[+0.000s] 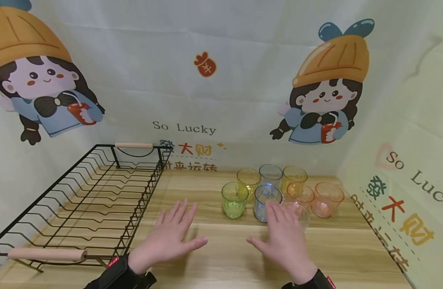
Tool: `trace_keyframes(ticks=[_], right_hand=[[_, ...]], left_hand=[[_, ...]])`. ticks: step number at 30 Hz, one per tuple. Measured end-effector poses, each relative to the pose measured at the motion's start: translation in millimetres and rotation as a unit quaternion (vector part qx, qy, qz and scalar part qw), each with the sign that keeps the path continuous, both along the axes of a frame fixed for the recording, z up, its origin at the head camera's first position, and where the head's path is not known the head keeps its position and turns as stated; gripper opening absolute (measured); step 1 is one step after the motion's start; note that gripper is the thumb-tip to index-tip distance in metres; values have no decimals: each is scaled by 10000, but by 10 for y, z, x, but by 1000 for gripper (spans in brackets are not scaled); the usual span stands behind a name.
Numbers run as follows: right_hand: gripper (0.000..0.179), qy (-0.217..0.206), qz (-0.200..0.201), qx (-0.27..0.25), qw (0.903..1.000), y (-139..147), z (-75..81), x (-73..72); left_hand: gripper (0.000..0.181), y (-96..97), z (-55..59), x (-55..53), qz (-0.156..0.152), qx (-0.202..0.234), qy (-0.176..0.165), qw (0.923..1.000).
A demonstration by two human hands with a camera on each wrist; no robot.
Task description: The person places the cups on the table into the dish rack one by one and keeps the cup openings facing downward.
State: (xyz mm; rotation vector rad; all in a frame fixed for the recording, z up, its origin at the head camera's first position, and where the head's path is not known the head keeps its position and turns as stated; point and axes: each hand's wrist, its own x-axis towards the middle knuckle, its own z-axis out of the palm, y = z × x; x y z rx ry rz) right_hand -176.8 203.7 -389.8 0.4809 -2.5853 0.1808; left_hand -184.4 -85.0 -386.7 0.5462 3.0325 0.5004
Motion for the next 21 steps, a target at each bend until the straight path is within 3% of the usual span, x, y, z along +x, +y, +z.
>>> trace_keyframes(ticks=[7, 21], right_hand=[[87, 516, -5, -144, 9986, 106, 56, 3], [73, 238, -176, -107, 9995, 277, 28, -10]], left_hand=[[103, 10, 64, 19, 46, 196, 207, 9996], [108, 27, 232, 17, -38, 548, 729, 9958]])
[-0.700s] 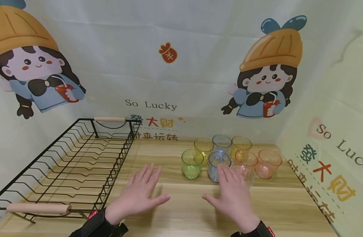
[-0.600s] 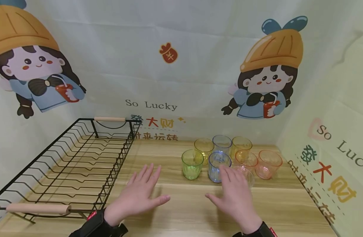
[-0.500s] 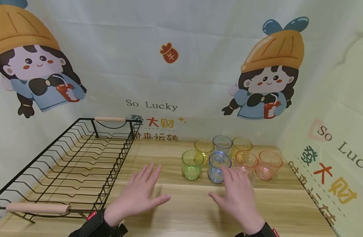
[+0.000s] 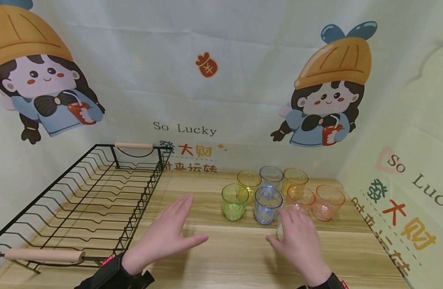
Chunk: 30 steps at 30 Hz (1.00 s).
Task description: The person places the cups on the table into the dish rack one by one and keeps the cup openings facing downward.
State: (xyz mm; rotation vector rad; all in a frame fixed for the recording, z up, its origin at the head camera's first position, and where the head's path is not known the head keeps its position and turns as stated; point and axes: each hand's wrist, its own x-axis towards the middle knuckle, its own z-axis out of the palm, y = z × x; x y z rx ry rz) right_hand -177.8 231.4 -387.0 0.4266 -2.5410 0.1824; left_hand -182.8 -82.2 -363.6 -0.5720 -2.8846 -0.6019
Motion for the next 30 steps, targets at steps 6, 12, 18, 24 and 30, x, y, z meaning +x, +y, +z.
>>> trace_keyframes(ticks=[6, 12, 18, 24, 30], right_hand=[[72, 160, 61, 138, 9998, 40, -62, -21], [68, 62, 6, 45, 10000, 67, -119, -42], [54, 130, -73, 23, 9999, 91, -171, -69], [39, -116, -290, 66, 9995, 117, -218, -82], [19, 42, -355, 109, 9993, 133, -267, -107]], left_hand=[[110, 12, 109, 10, -82, 167, -155, 9997], [112, 7, 170, 10, -7, 236, -191, 9995], [113, 10, 170, -3, 41, 353, -190, 9992], [111, 40, 133, -15, 85, 631, -192, 9978], [108, 69, 80, -36, 80, 849, -277, 9960]])
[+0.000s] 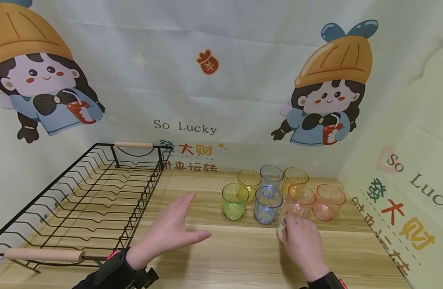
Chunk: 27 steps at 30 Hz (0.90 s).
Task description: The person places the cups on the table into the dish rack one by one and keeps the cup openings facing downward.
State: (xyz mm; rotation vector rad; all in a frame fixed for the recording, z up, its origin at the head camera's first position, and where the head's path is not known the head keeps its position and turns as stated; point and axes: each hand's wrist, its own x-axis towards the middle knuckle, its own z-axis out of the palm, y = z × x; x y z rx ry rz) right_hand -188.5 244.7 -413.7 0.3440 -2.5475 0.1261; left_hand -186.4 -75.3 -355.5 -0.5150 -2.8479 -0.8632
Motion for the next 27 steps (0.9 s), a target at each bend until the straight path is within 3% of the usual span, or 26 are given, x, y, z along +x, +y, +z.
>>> trace_keyframes(ticks=[6, 13, 27], right_hand=[[14, -116, -215, -154, 9996, 32, 24, 11], [15, -199, -250, -456, 9984, 94, 184, 86], [16, 671, 129, -1043, 9922, 76, 585, 216]], left_hand=[[107, 23, -31, -15, -31, 140, -86, 9999], [108, 40, -16, -20, 50, 153, -200, 9997], [107, 50, -36, -39, 108, 267, -155, 9995]])
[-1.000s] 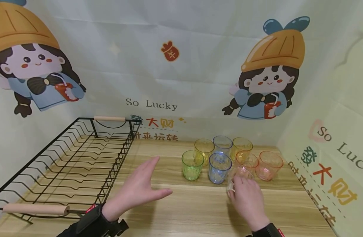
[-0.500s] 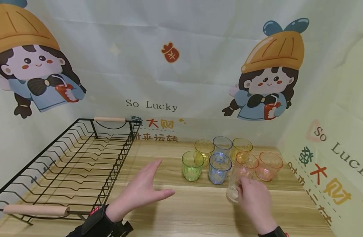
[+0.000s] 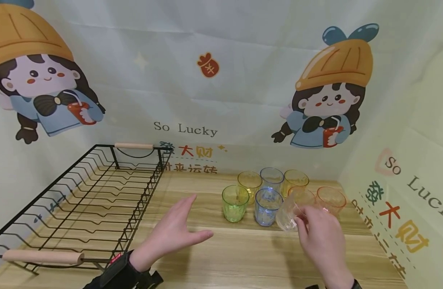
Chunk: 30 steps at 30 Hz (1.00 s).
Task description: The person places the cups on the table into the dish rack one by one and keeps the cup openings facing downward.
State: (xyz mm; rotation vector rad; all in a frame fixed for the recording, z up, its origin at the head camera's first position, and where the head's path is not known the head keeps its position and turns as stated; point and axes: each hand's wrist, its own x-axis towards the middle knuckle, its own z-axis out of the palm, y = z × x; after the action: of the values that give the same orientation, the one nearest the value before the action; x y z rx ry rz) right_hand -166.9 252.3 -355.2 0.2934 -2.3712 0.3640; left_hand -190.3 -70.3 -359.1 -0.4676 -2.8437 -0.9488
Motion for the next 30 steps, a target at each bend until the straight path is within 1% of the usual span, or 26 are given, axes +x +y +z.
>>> trace_keyframes(ticks=[6, 9, 14, 21, 27, 30], right_hand=[[18, 522, 275, -212, 9980, -112, 46, -27], [20, 703, 416, -359, 9960, -187, 66, -51], [20, 698, 611, -649, 9936, -319, 95, -73], [23, 724, 832, -849, 9903, -435, 104, -96], [23, 735, 1084, -1117, 9851, -522, 136, -114], [22, 770, 1143, -1223, 9829, -557, 152, -112]], left_hand=[[111, 71, 48, -15, 59, 317, -76, 9995], [112, 109, 67, -31, 58, 526, -80, 9986], [111, 151, 68, -49, -17, 734, 10, 9973], [110, 193, 72, -46, -133, 934, 76, 9955], [109, 218, 78, -51, -215, 1162, 94, 9929], [109, 238, 71, -55, -229, 1227, 91, 9921]])
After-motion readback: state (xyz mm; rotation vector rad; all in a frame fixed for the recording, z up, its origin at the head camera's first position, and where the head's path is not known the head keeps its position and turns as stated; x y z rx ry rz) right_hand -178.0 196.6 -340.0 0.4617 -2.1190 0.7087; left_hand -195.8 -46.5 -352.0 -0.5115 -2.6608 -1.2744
